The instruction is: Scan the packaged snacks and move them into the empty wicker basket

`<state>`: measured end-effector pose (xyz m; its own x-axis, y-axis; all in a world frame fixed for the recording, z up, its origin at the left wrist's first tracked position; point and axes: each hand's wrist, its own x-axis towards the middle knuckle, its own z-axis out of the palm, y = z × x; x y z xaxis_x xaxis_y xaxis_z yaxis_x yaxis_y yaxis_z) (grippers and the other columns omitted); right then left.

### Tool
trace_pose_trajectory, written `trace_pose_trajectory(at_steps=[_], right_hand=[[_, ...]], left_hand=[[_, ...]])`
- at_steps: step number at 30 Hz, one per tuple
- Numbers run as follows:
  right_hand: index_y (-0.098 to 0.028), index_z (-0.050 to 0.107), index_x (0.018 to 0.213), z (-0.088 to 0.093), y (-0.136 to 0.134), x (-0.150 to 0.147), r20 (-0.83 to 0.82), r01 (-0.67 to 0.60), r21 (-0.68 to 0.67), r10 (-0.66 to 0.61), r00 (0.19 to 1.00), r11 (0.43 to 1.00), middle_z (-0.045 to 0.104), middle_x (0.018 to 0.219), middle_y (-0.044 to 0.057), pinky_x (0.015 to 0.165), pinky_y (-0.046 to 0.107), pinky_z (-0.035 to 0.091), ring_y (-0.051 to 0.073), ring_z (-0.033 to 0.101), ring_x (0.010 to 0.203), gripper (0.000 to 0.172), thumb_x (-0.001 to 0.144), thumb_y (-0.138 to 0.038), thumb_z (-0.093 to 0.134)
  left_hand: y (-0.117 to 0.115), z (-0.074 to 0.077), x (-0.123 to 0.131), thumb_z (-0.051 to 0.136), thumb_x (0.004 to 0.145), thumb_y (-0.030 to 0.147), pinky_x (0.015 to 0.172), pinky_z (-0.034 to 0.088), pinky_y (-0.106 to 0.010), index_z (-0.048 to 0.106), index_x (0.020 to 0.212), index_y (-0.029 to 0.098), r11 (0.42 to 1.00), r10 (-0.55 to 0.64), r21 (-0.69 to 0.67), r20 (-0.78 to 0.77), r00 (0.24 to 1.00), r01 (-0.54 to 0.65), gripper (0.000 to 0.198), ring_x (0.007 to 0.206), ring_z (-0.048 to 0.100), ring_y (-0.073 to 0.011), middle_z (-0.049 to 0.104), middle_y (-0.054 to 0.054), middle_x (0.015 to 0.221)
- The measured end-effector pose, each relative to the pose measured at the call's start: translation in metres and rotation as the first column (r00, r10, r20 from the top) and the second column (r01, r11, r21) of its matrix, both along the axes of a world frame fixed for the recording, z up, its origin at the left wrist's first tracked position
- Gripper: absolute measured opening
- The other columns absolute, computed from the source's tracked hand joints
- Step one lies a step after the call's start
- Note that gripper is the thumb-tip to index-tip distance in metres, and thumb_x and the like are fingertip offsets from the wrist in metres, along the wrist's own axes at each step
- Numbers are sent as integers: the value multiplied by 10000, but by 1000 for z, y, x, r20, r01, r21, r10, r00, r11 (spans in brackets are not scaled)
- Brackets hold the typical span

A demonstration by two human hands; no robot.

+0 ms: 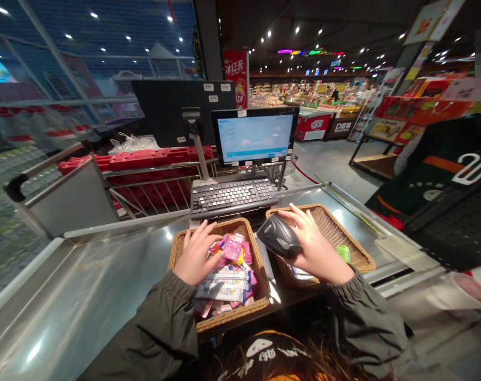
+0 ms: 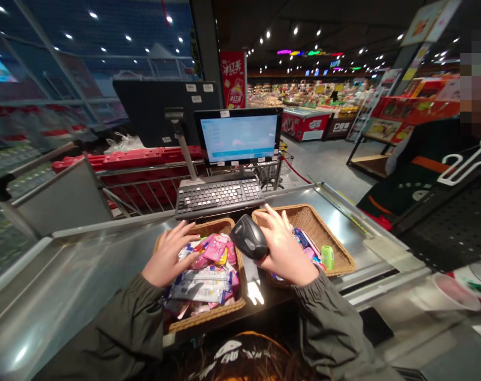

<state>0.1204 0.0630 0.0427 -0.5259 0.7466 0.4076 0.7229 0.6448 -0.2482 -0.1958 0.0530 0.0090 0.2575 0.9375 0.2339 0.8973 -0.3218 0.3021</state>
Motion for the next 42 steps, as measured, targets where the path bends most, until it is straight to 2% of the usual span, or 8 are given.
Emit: trace_pose_trajectory(at_steps=[9,13,18,23,25,31,36,42], right_hand=[[-188,588,1229,-3,10,100,-29,311,95,-310,950,946,476,1434,175,1086,742,232,440,259,1442,475,776,-328,621],[-193,588,1222,-7,13,135,-38,371,122,-369,929,921,483,1432,167,1093,738,231,441,266,1440,472,778,-348,621],[-188,609,1170,-13,22,169,-50,406,99,-403,914,909,467,1442,176,1091,748,224,439,243,1452,419,783,-349,609],[-182,612,1168,-20,33,193,-75,440,57,-436,897,896,492,1417,187,1095,752,224,441,261,1444,427,788,-375,615],[-184,616,1159,-23,38,201,-75,446,32,-442,894,895,491,1425,184,1102,746,220,435,260,1446,413,793,-376,616],[-199,617,1174,-36,55,218,-75,445,-47,-448,891,894,480,1446,173,1122,730,194,421,239,1460,435,775,-371,646],[-197,623,1186,-43,68,225,-80,424,-76,-429,900,902,494,1430,178,1115,737,184,421,234,1462,431,795,-378,621],[-205,622,1194,-48,76,230,-99,409,-112,-419,902,906,501,1427,174,1118,730,194,418,244,1460,435,796,-379,626]], left_hand=[[62,5,105,624,852,308,1159,122,-676,659,1093,234,957,-289,-11,-57,956,289,255,1478,241,-336,470,-97,1498],[96,-3,154,641,838,322,1142,136,-703,678,1052,235,930,-367,-58,-83,927,363,234,1472,246,-357,478,-103,1490],[132,-29,210,652,824,324,1154,152,-686,698,1024,232,902,-428,-126,-133,894,413,226,1459,283,-349,518,-104,1453],[157,-55,261,659,811,338,1174,139,-656,728,935,221,861,-503,-188,-183,844,472,184,1453,293,-343,535,-115,1429],[162,-67,282,655,812,384,1170,126,-665,737,904,212,868,-486,-225,-211,848,442,212,1450,291,-353,538,-128,1420],[161,-107,338,629,794,479,1186,54,-647,696,1144,151,893,-427,-291,-314,848,342,484,1461,248,-383,480,-196,1457],[162,-133,357,513,859,444,1196,1,-626,633,1257,70,906,-396,-302,-353,848,298,559,1493,155,-376,334,-243,1548],[167,-161,360,486,858,357,1203,54,-605,650,1242,104,910,-361,-344,-382,851,231,488,1500,151,-349,289,-207,1580]])
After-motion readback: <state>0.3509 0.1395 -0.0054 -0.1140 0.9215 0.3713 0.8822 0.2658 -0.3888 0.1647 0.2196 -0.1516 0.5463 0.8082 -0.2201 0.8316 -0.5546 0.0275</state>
